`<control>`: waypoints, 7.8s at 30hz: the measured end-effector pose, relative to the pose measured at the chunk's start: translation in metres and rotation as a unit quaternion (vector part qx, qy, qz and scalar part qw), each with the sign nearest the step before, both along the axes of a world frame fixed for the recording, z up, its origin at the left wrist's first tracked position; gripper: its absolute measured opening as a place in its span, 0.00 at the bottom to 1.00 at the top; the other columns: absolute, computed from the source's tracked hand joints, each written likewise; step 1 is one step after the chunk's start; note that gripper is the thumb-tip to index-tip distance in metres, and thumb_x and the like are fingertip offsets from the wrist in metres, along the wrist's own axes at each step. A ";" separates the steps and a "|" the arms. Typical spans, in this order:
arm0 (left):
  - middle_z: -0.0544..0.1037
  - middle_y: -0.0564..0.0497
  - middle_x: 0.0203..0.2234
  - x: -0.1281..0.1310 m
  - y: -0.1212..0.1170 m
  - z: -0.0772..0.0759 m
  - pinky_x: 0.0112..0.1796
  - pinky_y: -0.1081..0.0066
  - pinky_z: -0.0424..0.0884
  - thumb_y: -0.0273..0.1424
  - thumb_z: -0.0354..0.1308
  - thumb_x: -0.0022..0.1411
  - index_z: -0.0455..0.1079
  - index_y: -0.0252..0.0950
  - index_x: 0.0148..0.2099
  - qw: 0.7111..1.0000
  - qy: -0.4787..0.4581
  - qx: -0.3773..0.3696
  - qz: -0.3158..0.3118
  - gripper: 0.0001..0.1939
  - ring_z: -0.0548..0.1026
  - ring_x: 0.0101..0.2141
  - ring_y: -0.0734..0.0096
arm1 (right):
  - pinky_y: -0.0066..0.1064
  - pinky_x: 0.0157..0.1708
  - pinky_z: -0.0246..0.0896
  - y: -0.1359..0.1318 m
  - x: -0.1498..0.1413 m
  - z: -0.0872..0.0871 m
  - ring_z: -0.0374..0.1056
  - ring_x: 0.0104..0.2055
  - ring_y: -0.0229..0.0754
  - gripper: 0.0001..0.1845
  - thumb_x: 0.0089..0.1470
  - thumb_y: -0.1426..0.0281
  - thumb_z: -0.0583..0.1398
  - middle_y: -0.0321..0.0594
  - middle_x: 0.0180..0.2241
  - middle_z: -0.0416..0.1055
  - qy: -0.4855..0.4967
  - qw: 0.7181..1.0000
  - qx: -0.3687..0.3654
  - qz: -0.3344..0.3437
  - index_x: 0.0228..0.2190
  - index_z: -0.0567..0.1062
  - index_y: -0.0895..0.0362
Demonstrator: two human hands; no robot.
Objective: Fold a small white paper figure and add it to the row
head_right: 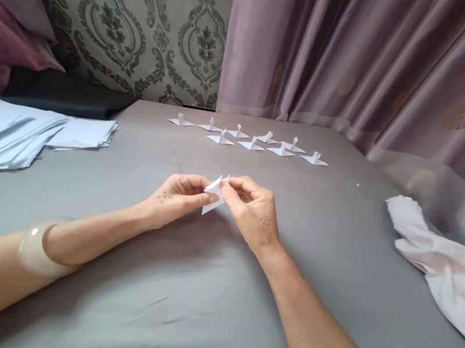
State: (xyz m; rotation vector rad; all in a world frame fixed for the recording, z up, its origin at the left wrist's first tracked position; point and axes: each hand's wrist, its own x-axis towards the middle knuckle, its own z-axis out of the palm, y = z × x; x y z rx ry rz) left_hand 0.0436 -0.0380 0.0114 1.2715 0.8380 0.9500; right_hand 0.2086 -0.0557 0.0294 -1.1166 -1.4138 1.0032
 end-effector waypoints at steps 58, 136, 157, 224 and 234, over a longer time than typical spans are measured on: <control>0.75 0.51 0.27 -0.001 -0.002 -0.001 0.34 0.71 0.65 0.36 0.64 0.56 0.76 0.35 0.29 0.979 0.107 0.163 0.067 0.10 0.69 0.30 0.74 | 0.32 0.38 0.64 0.001 -0.002 -0.001 0.68 0.34 0.38 0.06 0.50 0.65 0.66 0.35 0.29 0.72 0.023 0.999 0.026 0.000 0.25 0.80 0.53; 0.76 0.48 0.37 -0.025 0.022 0.001 0.34 0.73 0.67 0.29 0.55 0.53 0.76 0.35 0.39 0.885 0.418 0.199 -0.056 0.12 0.73 0.31 0.72 | 0.29 0.37 0.59 0.013 0.004 -0.023 0.67 0.34 0.38 0.13 0.53 0.74 0.56 0.41 0.37 0.70 -0.401 0.913 0.003 0.082 0.38 0.78 0.56; 0.71 0.53 0.20 -0.022 0.027 -0.003 0.23 0.75 0.58 0.37 0.56 0.56 0.75 0.33 0.31 0.916 0.390 0.093 -0.002 0.12 0.63 0.20 0.77 | 0.28 0.28 0.58 0.031 0.007 -0.025 0.67 0.28 0.38 0.13 0.48 0.59 0.60 0.37 0.27 0.75 -0.313 0.938 -0.139 0.043 0.28 0.78 0.55; 0.73 0.43 0.41 -0.022 0.007 0.000 0.24 0.74 0.58 0.23 0.42 0.64 0.71 0.33 0.45 0.700 0.577 0.400 -0.133 0.17 0.71 0.30 0.72 | 0.31 0.27 0.50 -0.008 -0.008 -0.020 0.68 0.35 0.41 0.17 0.59 0.79 0.48 0.43 0.43 0.71 -0.580 0.809 0.079 0.062 0.39 0.75 0.55; 0.76 0.46 0.48 -0.035 0.013 0.020 0.28 0.74 0.63 0.19 0.43 0.59 0.74 0.38 0.47 0.696 0.565 0.387 -0.217 0.22 0.76 0.36 0.68 | 0.32 0.26 0.49 -0.008 -0.002 -0.016 0.68 0.34 0.41 0.21 0.59 0.78 0.49 0.42 0.42 0.71 -0.596 0.791 0.104 0.088 0.47 0.74 0.52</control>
